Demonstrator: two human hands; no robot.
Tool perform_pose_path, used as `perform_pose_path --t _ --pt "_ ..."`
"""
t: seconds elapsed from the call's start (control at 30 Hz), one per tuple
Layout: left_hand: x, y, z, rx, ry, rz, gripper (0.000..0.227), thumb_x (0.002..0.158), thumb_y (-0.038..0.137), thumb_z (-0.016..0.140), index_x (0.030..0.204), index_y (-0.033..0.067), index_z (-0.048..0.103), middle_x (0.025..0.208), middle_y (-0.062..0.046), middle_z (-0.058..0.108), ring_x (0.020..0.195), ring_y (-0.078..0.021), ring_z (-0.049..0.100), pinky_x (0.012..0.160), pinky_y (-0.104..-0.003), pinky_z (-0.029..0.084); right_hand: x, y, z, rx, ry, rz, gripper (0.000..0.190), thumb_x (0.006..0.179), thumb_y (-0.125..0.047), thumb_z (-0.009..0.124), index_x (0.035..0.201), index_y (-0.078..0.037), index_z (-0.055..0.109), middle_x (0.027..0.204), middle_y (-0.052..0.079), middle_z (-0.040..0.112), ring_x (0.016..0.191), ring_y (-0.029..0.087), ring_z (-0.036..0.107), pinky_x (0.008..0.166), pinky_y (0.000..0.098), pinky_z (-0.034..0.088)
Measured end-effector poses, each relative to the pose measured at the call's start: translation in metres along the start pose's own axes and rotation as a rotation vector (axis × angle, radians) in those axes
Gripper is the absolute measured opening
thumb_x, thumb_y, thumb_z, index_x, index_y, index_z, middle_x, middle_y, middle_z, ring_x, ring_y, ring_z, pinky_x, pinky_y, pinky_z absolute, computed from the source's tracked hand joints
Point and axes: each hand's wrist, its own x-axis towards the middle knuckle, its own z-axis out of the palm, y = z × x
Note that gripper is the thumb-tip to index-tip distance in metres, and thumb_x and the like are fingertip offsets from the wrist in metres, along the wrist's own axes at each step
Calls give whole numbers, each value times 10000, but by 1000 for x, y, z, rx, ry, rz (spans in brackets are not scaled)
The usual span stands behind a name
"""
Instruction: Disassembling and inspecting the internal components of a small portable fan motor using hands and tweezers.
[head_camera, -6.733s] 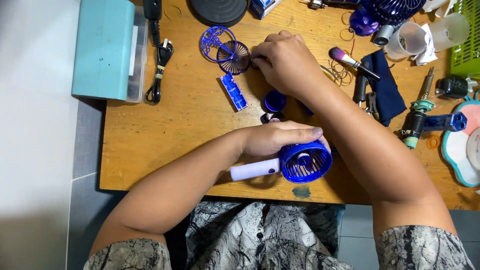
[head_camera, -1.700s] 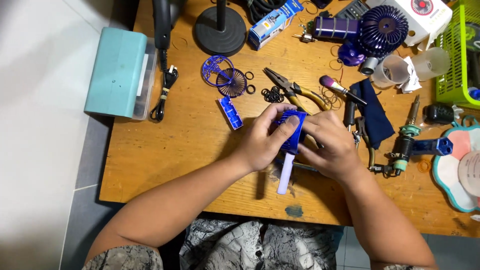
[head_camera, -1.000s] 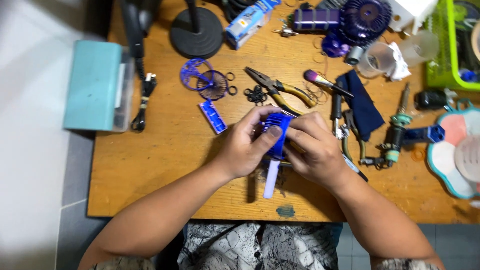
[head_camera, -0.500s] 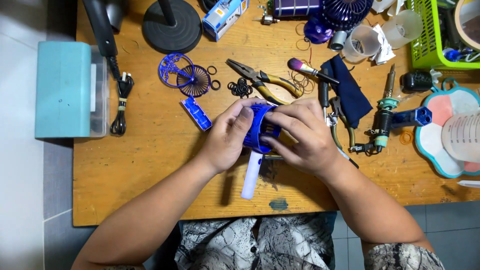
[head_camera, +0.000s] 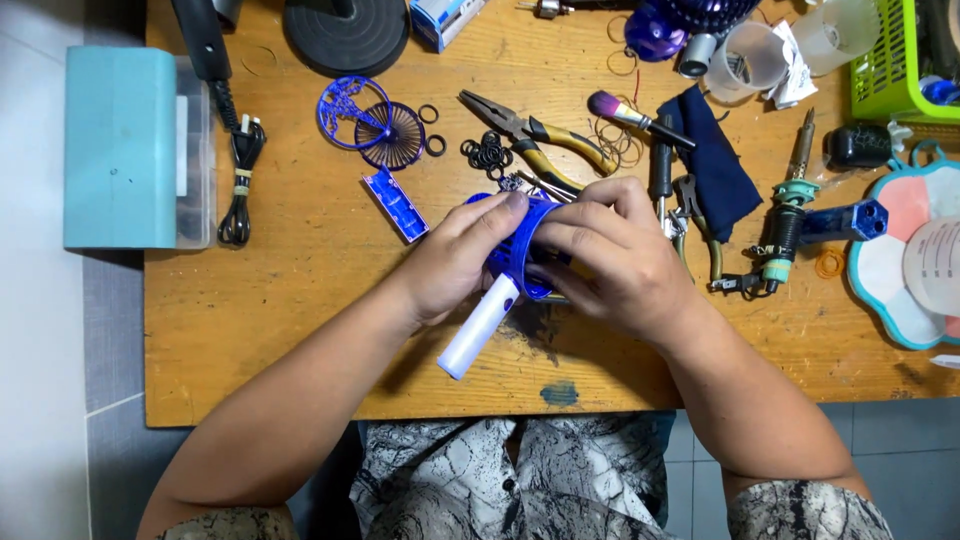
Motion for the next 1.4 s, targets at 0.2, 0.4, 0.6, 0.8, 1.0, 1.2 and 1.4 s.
perform_pose_path --t 0.2,0.4,0.6,0.8,1.0,1.2,1.4 --pt "-12 3 0 -5 32 -119 603 1151 581 637 1038 19 823 781 -154 778 703 -245 837 603 -422 753 -4 -6 -2 35 25 38 316 967 -73 972 1263 -34 869 1177 149 836 1167 419 703 1005 474 595" --pt "-17 8 2 -21 10 -136 662 1145 635 585 1067 34 851 815 -110 823 681 -180 838 563 -313 729 2 -12 -6 88 41 104 288 956 -66 993 1224 -51 889 1119 126 865 1137 407 721 1035 471 591" --pt "-18 14 1 -249 -194 -52 731 1143 554 638 1674 54 595 1234 -77 817 639 -29 563 560 -193 477 -4 -2 -22 -43 68 6 444 1014 -285 1012 1237 15 772 1175 184 786 1121 357 663 1080 488 470" --pt "-35 31 3 -351 -334 9 775 1194 214 577 1887 31 282 1704 -241 602 1460 -302 685 1211 -345 588 -5 -7 -23 -121 -5 83 418 1022 -409 986 1205 -63 842 1435 279 592 1328 430 583 1129 539 501" --pt "-37 21 -2 -443 -345 -32 868 1141 188 605 1914 17 248 1632 -231 653 799 -202 793 679 -275 663 3 -19 -19 -143 13 27 359 1056 -325 984 1128 -2 845 1387 289 656 1231 426 570 1095 532 450" --pt "-37 19 -1 -499 -355 -17 865 1137 144 594 1908 15 224 1763 -272 540 1406 -295 727 1112 -354 675 2 -27 -21 -287 31 42 347 1099 -356 951 1087 -23 856 1365 282 674 1208 452 566 1045 535 501" --pt "-35 16 1 -293 -304 50 826 1160 221 625 1886 16 287 1688 -207 608 1370 -242 709 1174 -337 605 -4 -17 -18 -175 -51 113 386 1086 -322 964 1176 7 782 1472 301 622 1314 487 552 1134 589 462"
